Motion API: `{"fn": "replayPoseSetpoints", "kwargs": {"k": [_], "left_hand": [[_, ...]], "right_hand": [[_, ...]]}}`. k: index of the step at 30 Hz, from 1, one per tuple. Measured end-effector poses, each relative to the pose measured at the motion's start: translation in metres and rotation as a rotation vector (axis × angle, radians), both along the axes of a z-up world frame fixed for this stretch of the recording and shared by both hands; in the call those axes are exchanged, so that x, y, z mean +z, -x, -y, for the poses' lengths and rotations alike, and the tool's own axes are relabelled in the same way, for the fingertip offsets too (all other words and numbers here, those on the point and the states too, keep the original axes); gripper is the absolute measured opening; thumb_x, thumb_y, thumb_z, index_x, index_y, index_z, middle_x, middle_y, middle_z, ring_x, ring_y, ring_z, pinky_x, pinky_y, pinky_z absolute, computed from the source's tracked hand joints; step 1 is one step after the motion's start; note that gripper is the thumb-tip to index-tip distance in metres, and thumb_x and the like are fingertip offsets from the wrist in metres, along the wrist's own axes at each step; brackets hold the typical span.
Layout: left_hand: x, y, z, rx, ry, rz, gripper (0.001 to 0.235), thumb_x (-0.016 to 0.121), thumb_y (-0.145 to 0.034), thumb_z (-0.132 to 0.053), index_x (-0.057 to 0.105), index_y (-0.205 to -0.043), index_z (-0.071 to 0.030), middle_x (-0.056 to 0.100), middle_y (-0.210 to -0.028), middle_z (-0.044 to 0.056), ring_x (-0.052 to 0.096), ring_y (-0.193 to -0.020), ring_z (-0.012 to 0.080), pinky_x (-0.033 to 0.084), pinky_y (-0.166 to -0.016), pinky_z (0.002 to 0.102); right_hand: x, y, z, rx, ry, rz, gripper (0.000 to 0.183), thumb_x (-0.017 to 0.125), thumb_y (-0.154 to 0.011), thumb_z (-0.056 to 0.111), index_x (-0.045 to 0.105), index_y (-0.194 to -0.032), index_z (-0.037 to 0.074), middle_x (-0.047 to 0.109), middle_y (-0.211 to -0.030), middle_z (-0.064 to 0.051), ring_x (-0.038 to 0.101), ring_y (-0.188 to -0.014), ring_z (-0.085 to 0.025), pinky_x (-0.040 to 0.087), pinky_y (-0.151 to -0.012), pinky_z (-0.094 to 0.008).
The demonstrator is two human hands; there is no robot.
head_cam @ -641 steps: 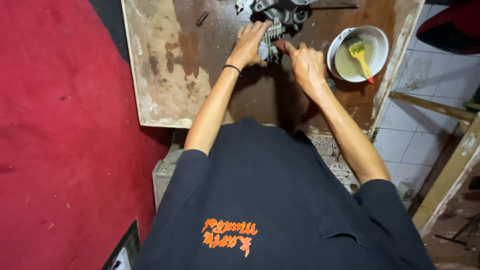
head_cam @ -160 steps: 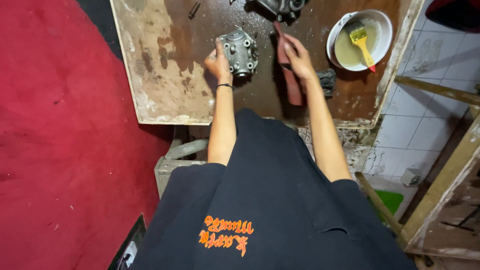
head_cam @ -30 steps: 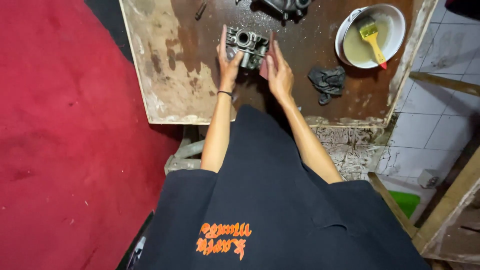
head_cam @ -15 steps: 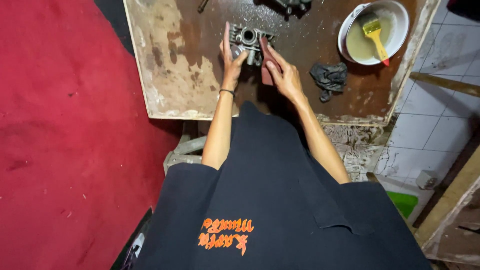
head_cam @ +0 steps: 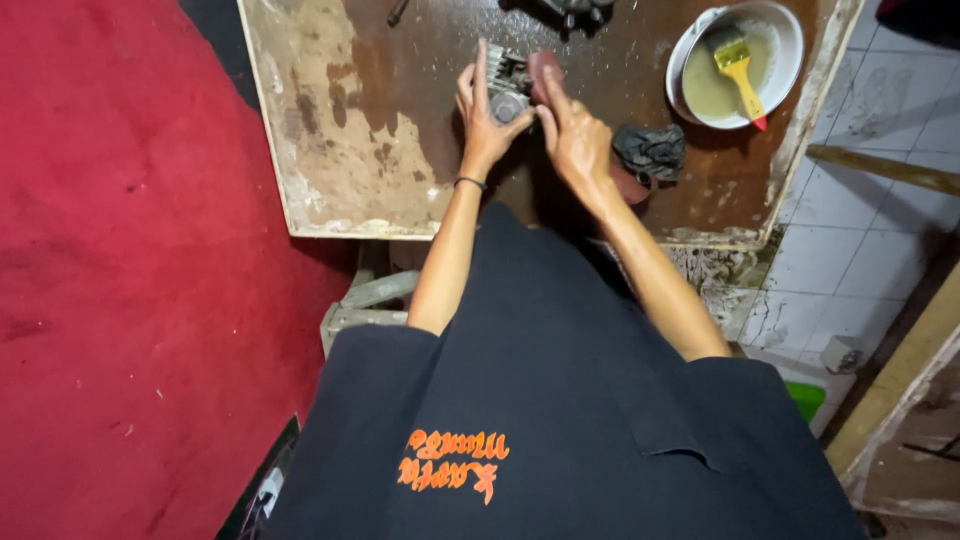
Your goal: Sanding and brushing a motorcycle engine cylinder head with cleaning fluid on a workbench.
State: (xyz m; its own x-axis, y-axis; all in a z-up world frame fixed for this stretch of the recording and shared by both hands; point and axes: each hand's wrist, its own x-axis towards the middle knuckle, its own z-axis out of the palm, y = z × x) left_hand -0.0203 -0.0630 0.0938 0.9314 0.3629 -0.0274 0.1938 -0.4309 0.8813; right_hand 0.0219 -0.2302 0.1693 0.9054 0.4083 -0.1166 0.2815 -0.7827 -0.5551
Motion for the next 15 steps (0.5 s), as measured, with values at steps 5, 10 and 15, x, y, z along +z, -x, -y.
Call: {"fn": "replayPoseSetpoints", "kwargs": {"k": [5,10,15], "left_hand": [[0.003,-0.006,0.015,0.040,-0.002,0.028,0.136,0.100,-0.058,-0.027,0.016,-0.163,-0.016,0.044,-0.147,0.016,0.044,-0.137,0.0374,0.034,-0.119,0.051],[0.002,-0.010,0.016,0.069,-0.030,0.020,0.134,0.103,-0.054,-0.027,0.020,-0.159,-0.013,0.046,-0.147,0.016,0.043,-0.137,0.0387,0.033,-0.117,0.052],[-0.003,-0.006,0.019,0.069,-0.047,0.042,0.134,0.103,-0.057,-0.026,0.019,-0.161,-0.013,0.045,-0.148,0.015,0.043,-0.137,0.0392,0.034,-0.119,0.051]], "right_hand": [[0.004,-0.001,0.042,0.057,-0.057,-0.013,0.046,0.062,-0.107,0.034,0.056,-0.150,0.018,0.073,-0.104,-0.024,0.071,-0.082,-0.045,0.058,-0.071,-0.053],[0.023,-0.008,0.057,0.140,0.002,-0.123,0.046,0.064,-0.103,0.034,0.062,-0.145,0.016,0.072,-0.115,-0.024,0.071,-0.086,-0.046,0.058,-0.077,-0.054],[-0.002,-0.020,0.045,-0.023,-0.236,-0.026,0.042,0.065,-0.107,0.031,0.058,-0.147,0.019,0.069,-0.130,-0.018,0.074,-0.101,-0.040,0.062,-0.086,-0.047]]}}
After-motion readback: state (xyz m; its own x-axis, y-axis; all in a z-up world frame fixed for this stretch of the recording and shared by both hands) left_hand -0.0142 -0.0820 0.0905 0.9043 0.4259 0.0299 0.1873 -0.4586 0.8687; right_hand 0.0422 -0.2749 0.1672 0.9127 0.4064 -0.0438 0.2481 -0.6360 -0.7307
